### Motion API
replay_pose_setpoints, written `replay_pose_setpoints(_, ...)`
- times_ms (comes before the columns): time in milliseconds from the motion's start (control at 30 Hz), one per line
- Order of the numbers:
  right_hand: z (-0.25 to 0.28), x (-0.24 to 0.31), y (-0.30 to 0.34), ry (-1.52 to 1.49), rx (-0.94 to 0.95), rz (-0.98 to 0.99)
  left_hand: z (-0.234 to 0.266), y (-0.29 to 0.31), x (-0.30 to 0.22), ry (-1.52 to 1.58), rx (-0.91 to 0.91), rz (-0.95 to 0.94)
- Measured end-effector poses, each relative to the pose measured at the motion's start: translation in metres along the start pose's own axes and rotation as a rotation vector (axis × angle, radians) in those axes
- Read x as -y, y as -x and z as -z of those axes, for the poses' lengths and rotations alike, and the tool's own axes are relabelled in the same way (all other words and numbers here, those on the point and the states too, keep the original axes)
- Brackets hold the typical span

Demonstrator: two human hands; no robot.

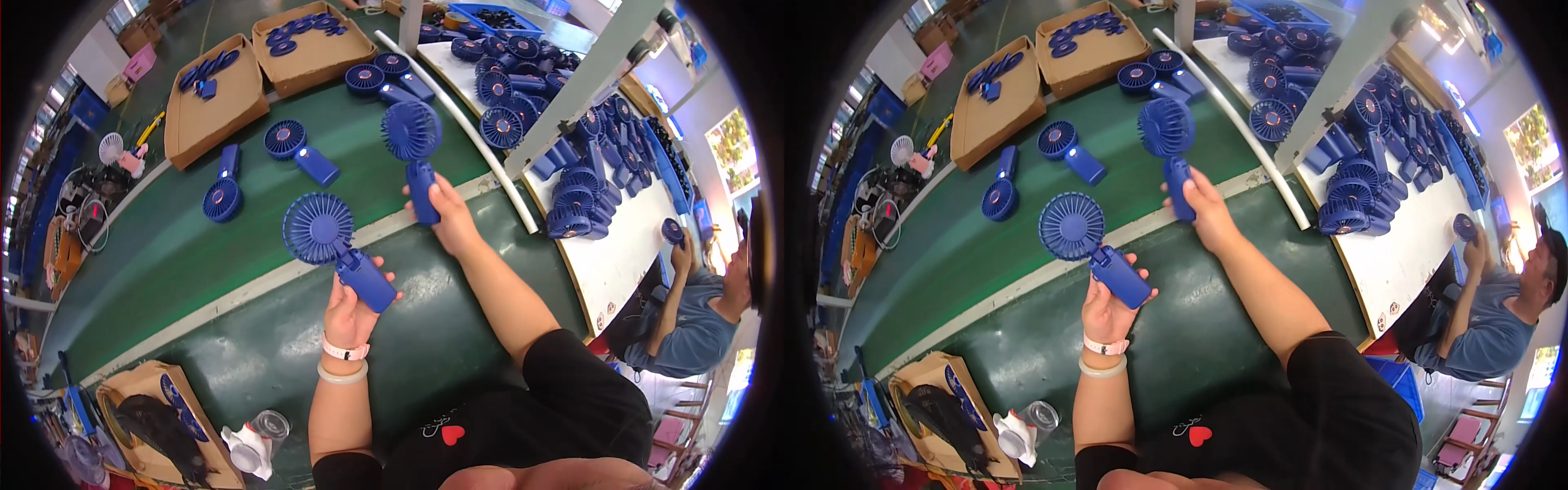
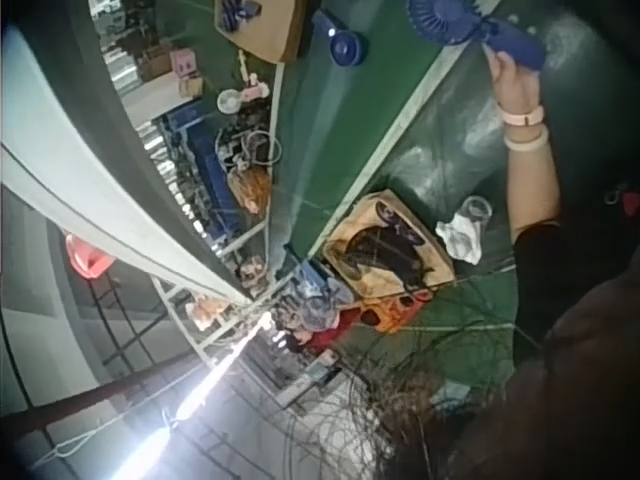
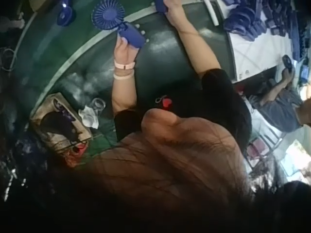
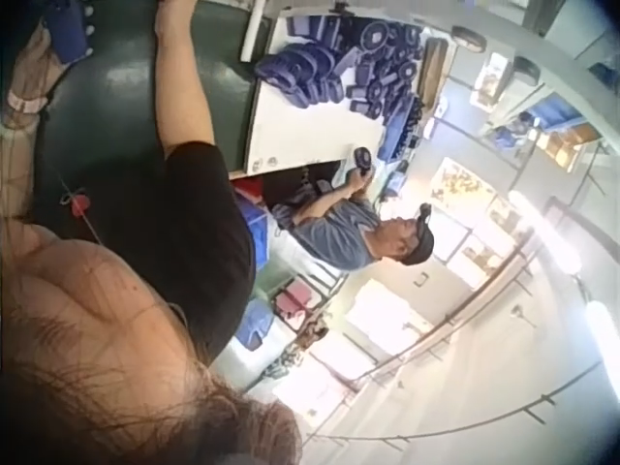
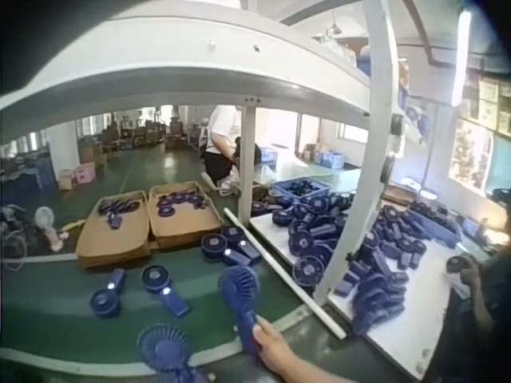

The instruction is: The person inspects portable fans on a factory assembly line, then groups them together by hand.

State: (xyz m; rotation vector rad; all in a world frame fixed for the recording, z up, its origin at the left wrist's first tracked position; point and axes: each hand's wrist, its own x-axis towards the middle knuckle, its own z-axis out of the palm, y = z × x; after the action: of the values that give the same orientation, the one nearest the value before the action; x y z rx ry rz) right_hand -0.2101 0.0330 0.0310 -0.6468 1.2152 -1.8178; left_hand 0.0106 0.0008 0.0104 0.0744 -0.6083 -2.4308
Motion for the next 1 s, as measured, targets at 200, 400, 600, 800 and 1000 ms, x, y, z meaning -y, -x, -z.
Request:
replay_pose_setpoints(200,-0.019,-0.018,0.032,-0.348,0.186,-0.271,-0.003,-0.001,0.000,0.060,0.016,0.017)
replay_pose_setpoints(400,-0.011,-0.020,0.025,-0.368,0.370,-0.273,-0.010,0.000,0.010,-0.517,-0.267,-0.072)
replay_pose_setpoints(600,-0.013,-0.020,0.023,-0.386,0.384,-0.267,-0.007,-0.001,0.012,-0.491,-0.368,-0.100)
replay_pose_setpoints(800,-0.013,-0.020,0.025,-0.364,0.395,-0.276,-0.011,0.000,0.010,-0.473,-0.317,-0.121)
replay_pose_setpoints(1000,-0.014,-0.021,0.026,-0.352,0.426,-0.282,-0.014,-0.002,0.012,-0.531,-0.305,-0.173)
